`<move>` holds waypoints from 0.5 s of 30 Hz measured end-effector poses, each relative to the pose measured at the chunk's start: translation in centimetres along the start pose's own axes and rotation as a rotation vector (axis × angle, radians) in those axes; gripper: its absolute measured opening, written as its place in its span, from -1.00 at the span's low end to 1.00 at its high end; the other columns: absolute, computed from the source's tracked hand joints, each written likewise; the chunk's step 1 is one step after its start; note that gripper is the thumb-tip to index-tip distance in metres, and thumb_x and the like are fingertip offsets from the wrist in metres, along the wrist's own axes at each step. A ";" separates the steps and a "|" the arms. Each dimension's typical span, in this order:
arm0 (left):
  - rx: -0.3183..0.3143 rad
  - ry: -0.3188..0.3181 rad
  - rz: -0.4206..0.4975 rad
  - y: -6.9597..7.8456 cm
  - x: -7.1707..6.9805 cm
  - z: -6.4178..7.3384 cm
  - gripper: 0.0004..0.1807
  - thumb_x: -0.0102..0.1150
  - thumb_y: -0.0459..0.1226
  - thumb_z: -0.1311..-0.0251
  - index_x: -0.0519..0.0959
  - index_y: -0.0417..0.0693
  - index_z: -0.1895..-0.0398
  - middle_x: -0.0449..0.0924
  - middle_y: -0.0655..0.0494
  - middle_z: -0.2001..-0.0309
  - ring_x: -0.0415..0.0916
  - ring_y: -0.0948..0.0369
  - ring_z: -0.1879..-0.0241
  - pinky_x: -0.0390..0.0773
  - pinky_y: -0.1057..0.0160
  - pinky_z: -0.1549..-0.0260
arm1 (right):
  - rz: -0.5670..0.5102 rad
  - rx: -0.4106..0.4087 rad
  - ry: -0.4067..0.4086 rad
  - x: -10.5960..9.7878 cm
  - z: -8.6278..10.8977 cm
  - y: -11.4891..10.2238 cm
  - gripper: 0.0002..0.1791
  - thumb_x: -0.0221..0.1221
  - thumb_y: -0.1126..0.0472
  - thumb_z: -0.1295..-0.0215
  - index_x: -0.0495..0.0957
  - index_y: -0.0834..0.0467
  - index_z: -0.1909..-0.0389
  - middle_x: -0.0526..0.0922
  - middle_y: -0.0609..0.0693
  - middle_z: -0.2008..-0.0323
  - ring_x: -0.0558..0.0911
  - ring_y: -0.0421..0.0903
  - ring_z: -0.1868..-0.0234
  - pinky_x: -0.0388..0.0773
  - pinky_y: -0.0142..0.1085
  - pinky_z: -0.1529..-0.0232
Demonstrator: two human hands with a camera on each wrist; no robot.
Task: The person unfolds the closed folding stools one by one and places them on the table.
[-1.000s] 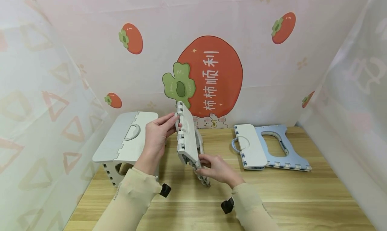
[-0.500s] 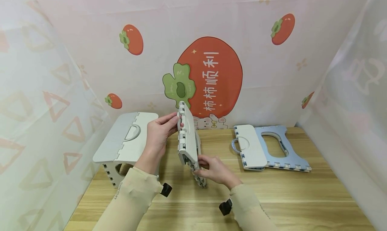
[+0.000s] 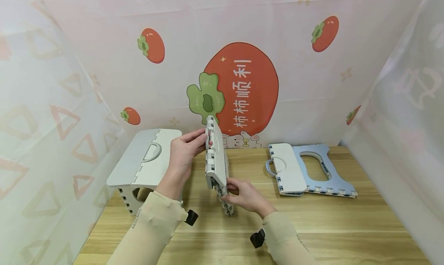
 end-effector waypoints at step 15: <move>0.021 -0.032 -0.017 0.3 0.8 0.2 -0.69 0.38 -0.37 -0.26 0.72 -0.28 -0.05 0.74 -0.18 0.01 0.75 0.15 0.14 0.73 0.21 0.07 | -0.039 -0.023 0.007 0.4 -0.1 0.0 -0.45 0.35 0.14 -0.36 0.48 0.23 -0.30 0.69 0.17 -0.14 0.68 0.04 -0.16 0.66 -0.23 -0.12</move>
Point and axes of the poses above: each hand's wrist, its own z-axis away from the middle knuckle, its own x-axis out of the palm, y = z × x, the point moved 7 cm from there along -z, towards the middle knuckle
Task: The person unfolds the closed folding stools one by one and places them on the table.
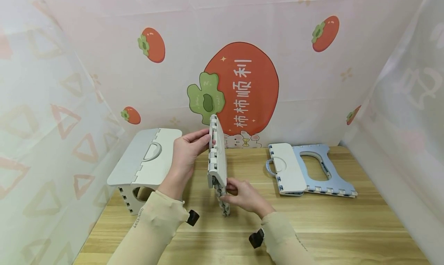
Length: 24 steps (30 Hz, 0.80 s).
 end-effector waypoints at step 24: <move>0.017 -0.036 -0.087 -0.5 0.9 0.9 -0.75 0.39 -0.33 -0.26 0.76 -0.11 0.00 0.77 0.03 0.03 0.72 0.17 0.03 0.68 0.24 -0.04 | -0.009 0.011 0.042 0.0 0.2 0.4 -0.47 0.35 0.13 -0.37 0.49 0.21 -0.28 0.69 0.18 -0.14 0.69 0.07 -0.15 0.67 -0.18 -0.11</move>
Point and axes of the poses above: each hand's wrist, its own z-axis away from the middle knuckle, its own x-axis out of the palm, y = z × x, the point moved 7 cm from there along -z, towards the middle knuckle
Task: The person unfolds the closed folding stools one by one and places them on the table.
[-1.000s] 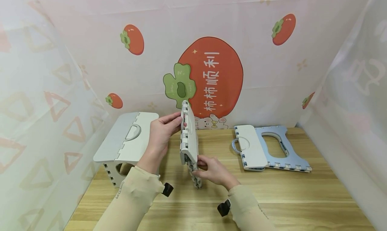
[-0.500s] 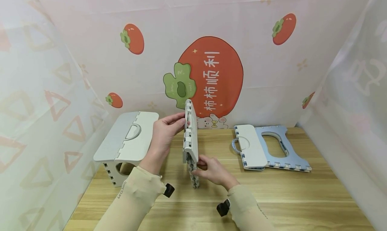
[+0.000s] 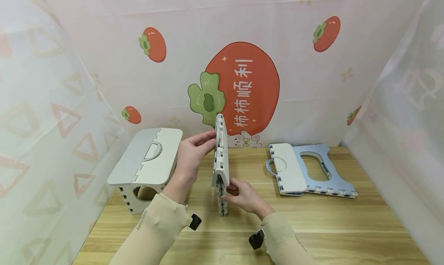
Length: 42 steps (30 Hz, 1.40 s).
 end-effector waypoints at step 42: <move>-0.165 -0.151 -0.172 -9.8 -2.8 6.1 -0.38 0.25 -0.27 -0.35 0.38 -0.28 -0.44 0.45 -0.16 -0.39 0.42 -0.10 -0.37 0.48 0.02 -0.31 | -0.015 -0.014 -0.016 0.0 0.1 0.0 -0.46 0.33 0.17 -0.38 0.46 0.26 -0.31 0.67 0.24 -0.15 0.68 0.13 -0.16 0.65 -0.15 -0.14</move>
Point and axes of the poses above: each hand's wrist, its own z-axis away from the middle knuckle, its own x-axis out of the palm, y = z × x, the point moved 7 cm from there along -z, towards the middle knuckle
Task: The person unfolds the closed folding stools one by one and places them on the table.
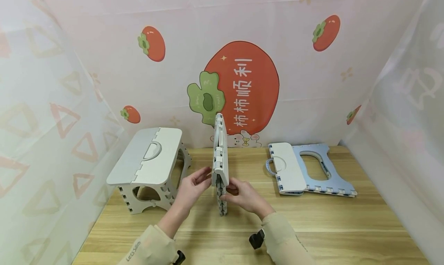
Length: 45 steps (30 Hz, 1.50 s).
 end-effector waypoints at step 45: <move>0.129 -0.176 -0.370 -1.9 1.2 0.5 -0.42 0.39 -0.24 -0.25 0.52 -0.24 -0.32 0.66 -0.20 -0.15 0.67 -0.04 -0.11 0.68 0.15 -0.06 | 0.272 -0.212 0.043 -0.1 0.6 -1.9 -0.46 0.34 0.24 -0.36 0.49 0.26 -0.31 0.67 0.21 -0.16 0.71 0.10 -0.12 0.64 -0.15 -0.16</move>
Point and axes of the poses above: each hand's wrist, its own z-axis away from the middle knuckle, its own x-axis out of the palm, y = z × x, the point moved 7 cm from there along -z, towards the middle knuckle
